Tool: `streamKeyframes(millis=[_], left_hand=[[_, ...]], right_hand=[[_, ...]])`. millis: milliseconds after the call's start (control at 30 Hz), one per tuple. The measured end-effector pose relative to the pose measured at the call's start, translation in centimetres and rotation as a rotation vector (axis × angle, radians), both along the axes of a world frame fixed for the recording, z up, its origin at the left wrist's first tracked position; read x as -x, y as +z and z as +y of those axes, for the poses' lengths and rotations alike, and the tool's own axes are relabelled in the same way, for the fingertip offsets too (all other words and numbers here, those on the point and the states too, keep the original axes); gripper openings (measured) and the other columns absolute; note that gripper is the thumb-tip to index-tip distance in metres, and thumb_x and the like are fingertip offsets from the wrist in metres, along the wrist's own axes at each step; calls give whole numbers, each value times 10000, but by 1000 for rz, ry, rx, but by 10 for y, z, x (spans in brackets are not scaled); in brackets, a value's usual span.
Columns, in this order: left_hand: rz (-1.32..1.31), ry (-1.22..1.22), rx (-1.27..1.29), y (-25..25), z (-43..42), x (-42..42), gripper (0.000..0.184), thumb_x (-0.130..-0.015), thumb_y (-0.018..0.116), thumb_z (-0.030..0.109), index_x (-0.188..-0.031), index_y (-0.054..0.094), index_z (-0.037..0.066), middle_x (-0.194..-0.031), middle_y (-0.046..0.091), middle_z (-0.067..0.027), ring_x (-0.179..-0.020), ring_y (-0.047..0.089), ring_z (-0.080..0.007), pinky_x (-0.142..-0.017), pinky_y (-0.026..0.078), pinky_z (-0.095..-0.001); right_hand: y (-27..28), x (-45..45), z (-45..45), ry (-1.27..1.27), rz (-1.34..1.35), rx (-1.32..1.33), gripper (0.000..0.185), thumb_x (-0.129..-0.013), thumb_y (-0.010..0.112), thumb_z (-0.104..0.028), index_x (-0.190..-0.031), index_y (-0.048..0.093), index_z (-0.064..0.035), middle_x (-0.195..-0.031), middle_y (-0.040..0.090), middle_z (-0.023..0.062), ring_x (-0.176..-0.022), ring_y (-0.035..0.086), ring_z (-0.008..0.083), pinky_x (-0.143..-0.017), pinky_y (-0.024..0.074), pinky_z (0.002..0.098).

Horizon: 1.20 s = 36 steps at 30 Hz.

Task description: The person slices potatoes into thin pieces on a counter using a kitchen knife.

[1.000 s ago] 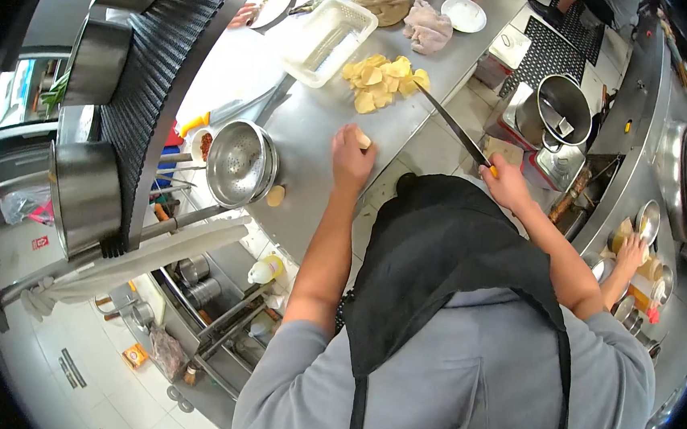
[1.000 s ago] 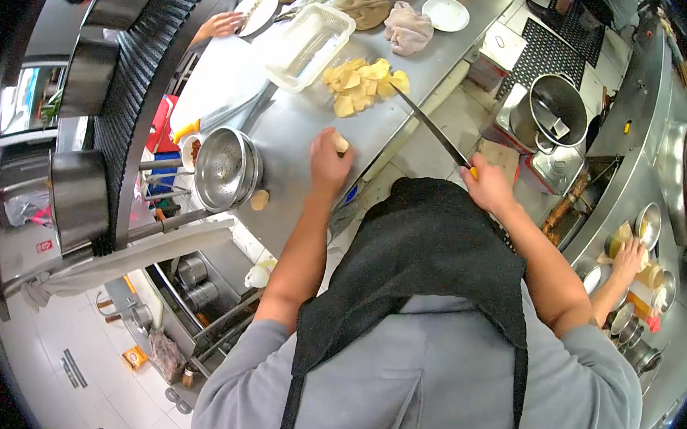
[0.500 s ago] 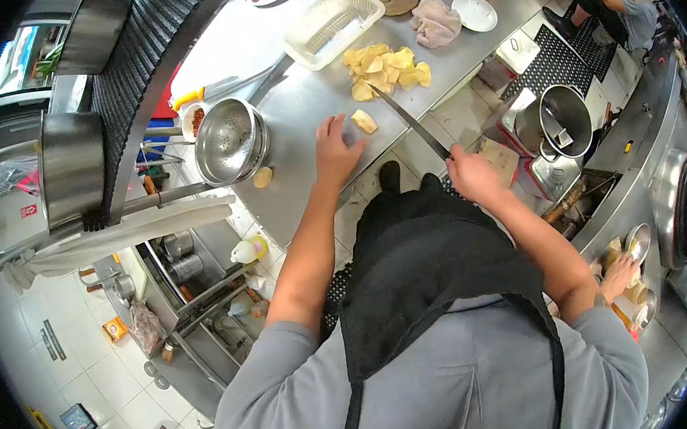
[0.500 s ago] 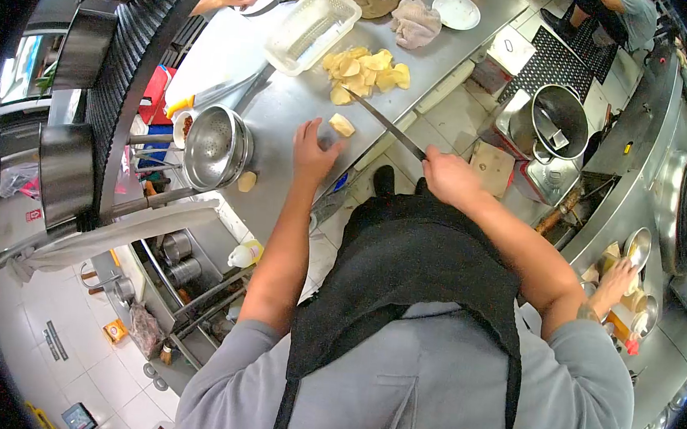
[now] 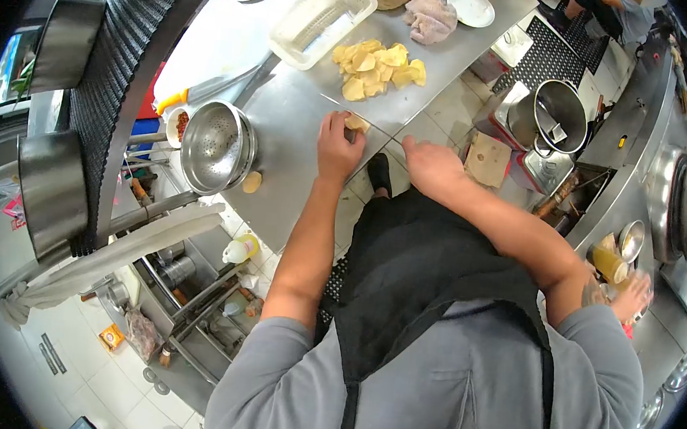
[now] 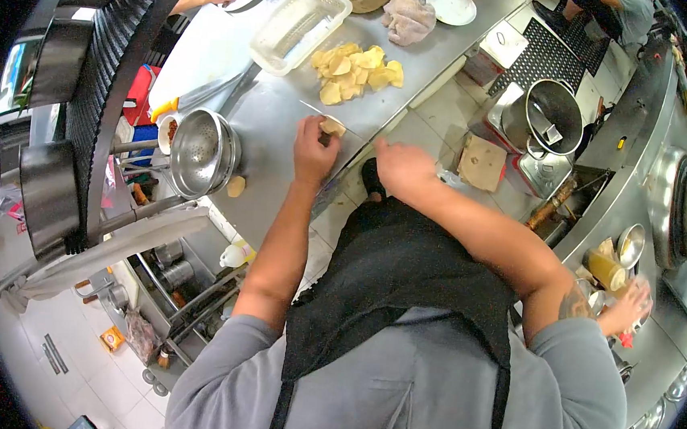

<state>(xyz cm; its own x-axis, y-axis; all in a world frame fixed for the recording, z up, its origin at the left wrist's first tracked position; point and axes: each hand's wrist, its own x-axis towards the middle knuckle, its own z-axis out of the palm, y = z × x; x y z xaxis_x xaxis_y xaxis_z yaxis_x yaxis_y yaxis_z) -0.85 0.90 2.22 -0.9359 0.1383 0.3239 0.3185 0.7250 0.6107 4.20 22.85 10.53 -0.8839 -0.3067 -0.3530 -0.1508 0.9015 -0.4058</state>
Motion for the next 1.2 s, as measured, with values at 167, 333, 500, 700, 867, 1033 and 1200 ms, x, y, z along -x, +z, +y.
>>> streamKeyframes(millis=[167, 333, 500, 700, 867, 1033, 1200], left_hand=[[-18, 20, -48, -1, 0, 3, 365, -755, 712, 52, -1100, 596, 15, -1018, 608, -142, -820, 618, -308, -738, 549, -392], [-160, 38, -77, -5, -3, 5, 414, -762, 739, 119, -1145, 605, 37, -1144, 622, -192, -1041, 616, -394, -882, 536, -453], [-160, 22, -88, -2, -4, 6, 396, -762, 741, 109, -1129, 603, 54, -1146, 621, -189, -1049, 618, -395, -889, 535, -452], [-221, 26, -115, 2, -4, 6, 412, -756, 743, 105, -1137, 596, 57, -1150, 609, -184, -1028, 623, -389, -875, 532, -451], [-174, 29, -96, 1, -4, 6, 407, -760, 744, 110, -1136, 596, 58, -1164, 610, -184, -1031, 624, -387, -873, 532, -447], [-154, 5, -72, -2, -6, 7, 426, -762, 759, 136, -1147, 592, 61, -1174, 611, -188, -1045, 619, -394, -889, 526, -452], [-185, 9, -56, 2, -6, 6, 444, -764, 767, 159, -1159, 586, 68, -1178, 614, -189, -1064, 613, -402, -910, 518, -462]], right_hand=[[3, 4, -3, -3, -26, -26, 211, -937, 504, -115, -1125, 504, -19, -921, 684, 228, -845, 703, 430, -713, 561, 530], [20, 9, -1, -4, -112, -53, 207, -958, 470, -122, -1125, 540, -21, -996, 692, 239, -927, 705, 422, -776, 568, 528], [37, 3, 12, 11, -130, -82, 206, -962, 468, -127, -1127, 537, -24, -989, 691, 238, -915, 700, 440, -756, 566, 543], [31, 7, 11, 20, -145, -80, 207, -960, 470, -135, -1125, 543, -33, -963, 694, 226, -919, 700, 427, -743, 559, 546], [2, 18, 3, 40, -57, 58, 194, -970, 455, -142, -1102, 551, -37, -974, 700, 239, -936, 698, 413, -750, 553, 534], [-2, 46, -25, 17, -89, 43, 166, -967, 451, -134, -1056, 538, -23, -945, 710, 229, -916, 696, 425, -747, 546, 544], [-28, 60, -39, 53, 28, 139, 157, -957, 475, -135, -1046, 536, -20, -891, 713, 217, -866, 704, 424, -716, 548, 546]])
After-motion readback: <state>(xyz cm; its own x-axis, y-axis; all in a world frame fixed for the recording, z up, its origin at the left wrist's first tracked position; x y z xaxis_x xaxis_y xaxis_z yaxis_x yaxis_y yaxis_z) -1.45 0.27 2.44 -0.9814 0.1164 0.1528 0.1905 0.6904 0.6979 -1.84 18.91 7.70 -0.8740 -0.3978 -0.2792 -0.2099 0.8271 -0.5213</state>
